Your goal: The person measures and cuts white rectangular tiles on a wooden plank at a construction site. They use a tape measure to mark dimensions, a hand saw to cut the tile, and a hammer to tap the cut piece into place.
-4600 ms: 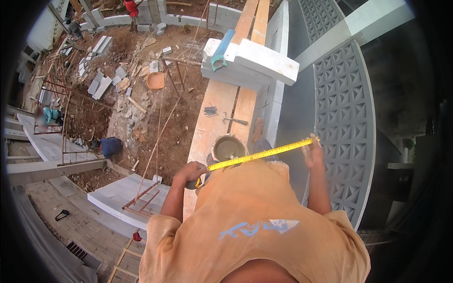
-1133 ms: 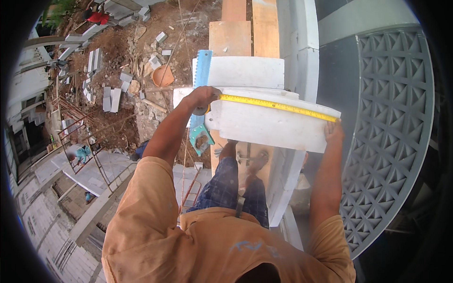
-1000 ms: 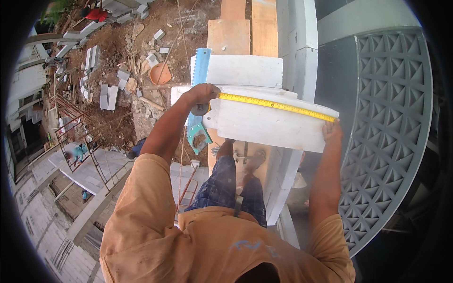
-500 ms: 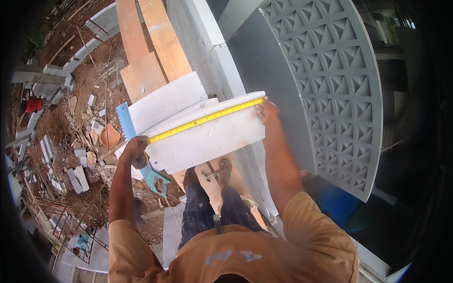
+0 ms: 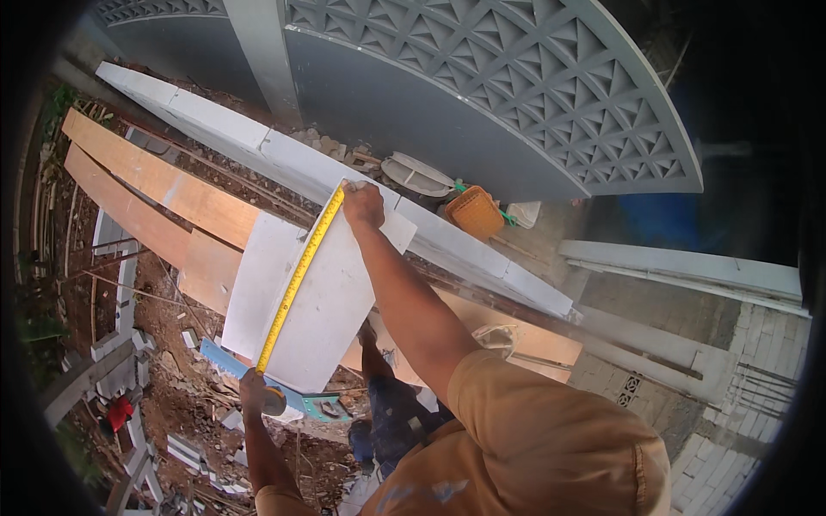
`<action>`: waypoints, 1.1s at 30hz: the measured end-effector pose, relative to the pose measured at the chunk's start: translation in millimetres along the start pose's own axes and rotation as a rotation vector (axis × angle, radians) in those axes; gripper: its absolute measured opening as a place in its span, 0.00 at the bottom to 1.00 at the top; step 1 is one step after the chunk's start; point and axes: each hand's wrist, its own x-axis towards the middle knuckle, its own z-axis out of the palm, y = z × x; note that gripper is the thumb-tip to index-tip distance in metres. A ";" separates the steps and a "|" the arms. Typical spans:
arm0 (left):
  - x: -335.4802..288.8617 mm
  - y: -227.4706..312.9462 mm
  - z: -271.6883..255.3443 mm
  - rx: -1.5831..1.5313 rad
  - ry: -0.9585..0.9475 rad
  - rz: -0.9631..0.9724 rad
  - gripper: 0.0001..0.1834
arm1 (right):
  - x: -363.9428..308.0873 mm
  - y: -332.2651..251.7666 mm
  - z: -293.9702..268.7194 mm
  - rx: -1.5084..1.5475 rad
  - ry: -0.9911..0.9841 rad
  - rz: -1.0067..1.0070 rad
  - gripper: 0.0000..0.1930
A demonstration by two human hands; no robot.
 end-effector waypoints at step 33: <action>0.8 19.0 -5.7 0.009 -0.044 -0.001 0.14 | 18.1 20.0 -30.0 -0.006 -0.108 -0.063 0.16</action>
